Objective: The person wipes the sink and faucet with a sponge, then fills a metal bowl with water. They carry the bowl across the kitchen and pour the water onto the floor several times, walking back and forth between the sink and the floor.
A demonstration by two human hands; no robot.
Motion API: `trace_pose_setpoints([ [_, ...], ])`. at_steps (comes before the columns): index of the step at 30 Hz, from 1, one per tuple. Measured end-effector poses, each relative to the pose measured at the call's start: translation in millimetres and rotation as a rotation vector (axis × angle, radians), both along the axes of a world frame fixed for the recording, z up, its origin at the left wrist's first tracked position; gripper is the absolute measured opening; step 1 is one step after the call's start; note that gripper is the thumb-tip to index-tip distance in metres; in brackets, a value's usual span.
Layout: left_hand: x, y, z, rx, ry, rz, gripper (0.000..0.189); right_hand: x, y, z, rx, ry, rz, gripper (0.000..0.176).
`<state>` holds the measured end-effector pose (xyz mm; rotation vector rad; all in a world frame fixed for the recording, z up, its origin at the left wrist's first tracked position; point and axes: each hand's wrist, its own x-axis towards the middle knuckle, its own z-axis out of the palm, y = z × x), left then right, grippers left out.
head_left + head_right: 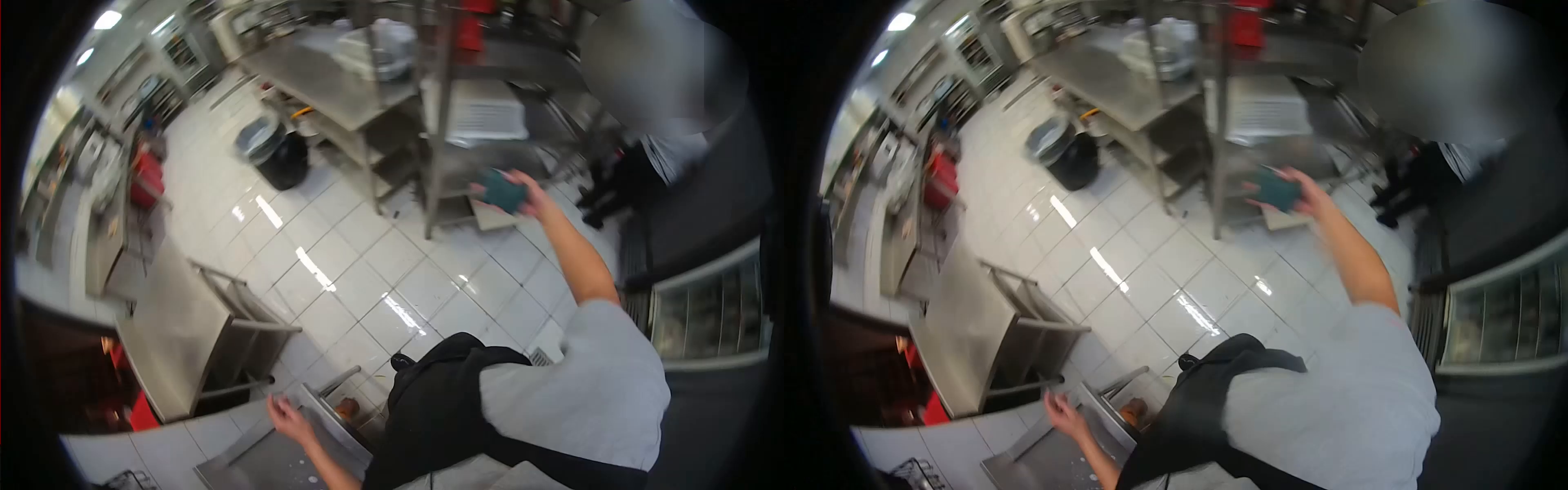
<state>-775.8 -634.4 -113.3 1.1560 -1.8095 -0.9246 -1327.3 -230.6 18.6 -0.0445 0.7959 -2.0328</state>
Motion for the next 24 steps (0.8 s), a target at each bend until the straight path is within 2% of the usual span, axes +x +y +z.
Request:
trace_pose_setpoints([
  [1,-19.2,-23.4,3.7,0.059,0.039,-0.021,0.028,-23.0,55.6,-69.5,0.179,0.156,-0.061,0.049],
  [2,-40.7,-45.7,8.7,0.044,-0.019,-0.065,0.027,1.8,87.0,-94.4,0.282,0.113,-0.120,0.048],
  [3,-69.2,-68.4,10.5,0.034,-0.078,-0.133,0.025,13.9,130.1,-150.0,0.586,0.075,-0.207,0.045],
  [4,-98.3,-89.7,5.2,0.009,-0.074,-0.214,0.024,40.6,158.9,-193.0,0.762,-0.133,-0.294,0.041],
  [6,-155.5,-122.9,6.7,0.003,-0.139,-0.372,0.023,106.6,193.5,-252.0,1.136,-0.253,-0.121,0.033],
  [7,-177.3,-137.6,9.3,0.011,-0.193,-0.433,0.022,140.4,167.7,-232.9,1.316,-0.406,-0.102,0.031],
  [8,-199.1,-156.5,3.1,0.007,-0.195,-0.444,0.022,163.5,180.7,-273.0,1.319,-0.444,-0.055,0.032],
  [9,-223.4,-178.3,-10.5,0.119,-0.284,-0.528,0.024,171.5,190.9,-318.4,1.316,-0.481,-0.005,0.033],
  [10,-244.6,-200.5,-25.8,0.228,-0.376,-0.604,0.027,161.2,156.6,-310.9,1.305,-0.485,-0.007,0.033],
  [11,-260.5,-222.0,-40.7,0.222,-0.383,-0.604,0.027,152.3,123.9,-302.9,1.170,-0.485,-0.013,0.034],
  [12,-270.2,-242.7,-57.5,0.193,-0.552,-0.671,0.029,146.6,95.9,-290.9,1.042,-0.493,-0.018,0.036],
  [13,-277.0,-259.1,-70.3,0.174,-0.725,-0.737,0.032,121.9,109.0,-368.6,1.071,-0.423,0.021,0.037],
  [14,-274.4,-275.3,-81.9,0.203,-0.804,-0.741,0.035,100.0,57.3,-335.3,1.016,-0.442,-0.066,0.033],
  [16,-267.1,-304.0,-114.3,0.278,-0.829,-0.726,0.036,39.3,-47.1,-270.4,0.975,-0.339,0.060,0.031],
  [17,-264.7,-318.1,-119.1,0.347,-0.841,-0.714,0.036,7.3,-66.4,-309.1,0.926,-0.210,0.079,0.032],
  [18,-267.6,-320.4,-105.3,0.406,-0.759,-0.677,0.032,-22.6,-108.3,-307.9,0.934,-0.172,0.077,0.029],
  [19,-267.4,-324.3,-95.4,0.423,-0.770,-0.666,0.032,-49.2,-157.9,-281.5,0.919,-0.134,0.147,0.026],
  [21,-270.9,-334.5,-80.3,0.714,-0.461,-0.529,0.026,-100.0,-238.7,-264.7,0.860,0.041,0.237,0.026],
  [24,-269.2,-372.0,-80.1,0.809,-0.346,-0.398,0.022,-151.9,-355.7,-235.1,0.870,0.160,0.260,0.027],
])
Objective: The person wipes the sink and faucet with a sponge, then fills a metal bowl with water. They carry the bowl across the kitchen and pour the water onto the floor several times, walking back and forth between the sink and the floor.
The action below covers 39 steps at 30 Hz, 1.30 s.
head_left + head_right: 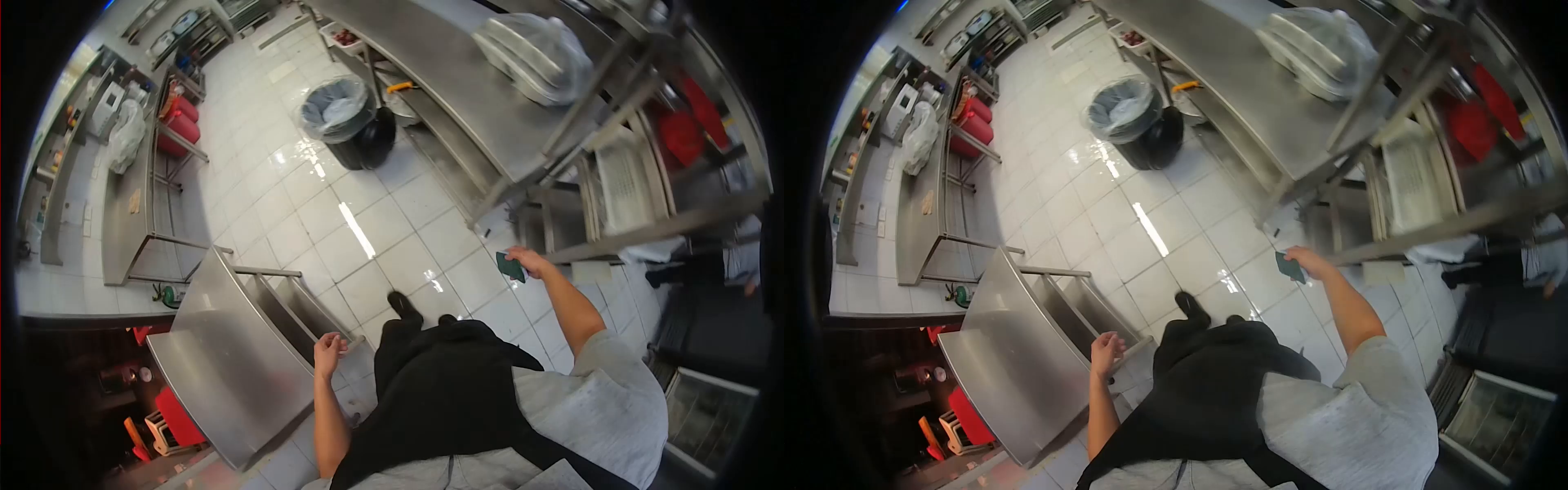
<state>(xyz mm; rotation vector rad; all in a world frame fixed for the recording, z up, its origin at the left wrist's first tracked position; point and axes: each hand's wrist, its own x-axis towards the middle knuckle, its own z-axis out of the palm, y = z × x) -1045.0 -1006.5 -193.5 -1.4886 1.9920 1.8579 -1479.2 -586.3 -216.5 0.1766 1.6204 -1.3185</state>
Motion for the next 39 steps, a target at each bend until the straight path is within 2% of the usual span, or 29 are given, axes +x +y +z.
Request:
trace_pose_setpoints([
  [1,-0.5,-17.5,-2.8,0.045,0.033,0.080,0.022,-15.6,-32.4,3.8,-0.021,0.062,0.008,0.027],
  [3,-2.6,-55.7,-3.7,0.041,0.065,0.089,0.021,-44.3,-74.7,-0.9,-0.058,0.056,0.104,0.027],
  [5,-39.1,-105.5,4.9,-0.009,0.128,0.169,0.021,-64.7,-104.1,-4.4,0.000,0.088,0.110,0.026],
  [7,-72.6,-153.6,9.7,-0.030,0.118,0.168,0.021,-69.3,-104.4,-45.7,0.143,0.168,0.151,0.029],
  [9,-125.2,-204.5,15.0,-0.118,0.149,0.092,0.021,-58.8,-115.1,-46.3,0.290,0.192,0.219,0.030],
  [10,-149.4,-225.1,16.5,-0.074,0.191,0.044,0.022,-57.2,-110.5,-54.5,0.304,0.252,0.279,0.031],
  [12,-199.9,-261.6,18.5,-0.088,0.175,-0.033,0.023,-44.8,-120.2,-59.0,0.354,0.134,0.147,0.031],
  [13,-225.1,-279.4,18.1,-0.112,0.172,-0.110,0.023,-43.1,-133.9,-56.0,0.378,-0.028,-0.054,0.030],
  [15,-270.2,-312.5,11.0,-0.128,0.155,-0.194,0.023,-51.5,-141.6,-98.0,0.330,-0.068,-0.121,0.027],
  [17,-308.1,-342.8,-0.2,-0.112,0.114,-0.250,0.024,-64.2,-183.7,-77.0,0.247,-0.198,-0.214,0.026],
  [19,-325.5,-377.4,-19.1,-0.250,0.018,-0.389,0.027,-84.9,-231.3,-87.1,0.221,-0.247,-0.252,0.025],
  [20,-328.8,-395.6,-26.1,-0.256,0.014,-0.355,0.027,-106.8,-255.1,-91.9,0.204,-0.289,-0.308,0.024],
  [22,-308.7,-424.4,-38.1,-0.417,-0.276,-0.519,0.033,-146.0,-310.8,-101.9,0.155,-0.321,-0.298,0.024],
  [23,-286.1,-446.2,-66.0,-0.488,-0.311,-0.584,0.037,-168.1,-345.7,-106.2,0.098,-0.347,-0.332,0.024],
  [24,-273.9,-458.5,-58.7,-0.410,-0.407,-0.564,0.037,-190.9,-382.2,-110.3,0.046,-0.323,-0.287,0.025],
  [25,-249.3,-477.5,-77.3,-0.343,-0.390,-0.536,0.038,-217.7,-418.7,-130.6,-0.019,-0.312,-0.238,0.024],
  [26,-222.7,-490.5,-92.9,-0.244,-0.352,-0.352,0.037,-242.5,-450.9,-147.6,-0.070,-0.309,-0.192,0.024],
  [28,-180.0,-503.0,-90.9,-0.205,-0.325,-0.090,0.036,-290.5,-542.8,-143.7,-0.081,-0.342,-0.115,0.023],
  [30,-128.3,-519.1,-119.5,-0.128,-0.274,0.089,0.031,-319.4,-645.6,-74.1,-0.181,-0.294,-0.017,0.022],
  [31,-129.0,-516.6,-93.5,0.015,-0.249,0.187,0.030,-335.5,-691.1,-55.5,-0.248,-0.267,0.030,0.022],
  [32,-127.2,-520.2,-79.0,0.152,-0.248,0.216,0.030,-358.7,-733.6,-59.5,-0.285,-0.241,0.073,0.022],
  [34,-130.1,-532.2,-56.7,0.038,-0.479,-0.159,0.031,-373.5,-783.5,-60.7,-0.308,-0.230,0.103,0.022],
  [36,-134.9,-561.3,-64.1,-0.182,-0.536,-0.598,0.032,-399.0,-823.9,-33.3,-0.431,0.008,0.285,0.022],
  [37,-149.9,-586.1,-81.7,-0.190,-0.521,-0.597,0.032,-405.7,-820.4,-44.6,-0.301,-0.007,0.283,0.025],
  [38,-172.9,-612.8,-90.9,-0.107,-0.570,-0.477,0.032,-415.5,-814.5,-65.3,-0.174,-0.030,0.280,0.029],
  [39,-184.0,-639.4,-118.7,-0.033,-0.616,-0.350,0.034,-410.3,-806.2,-57.6,0.139,0.110,0.332,0.035],
])
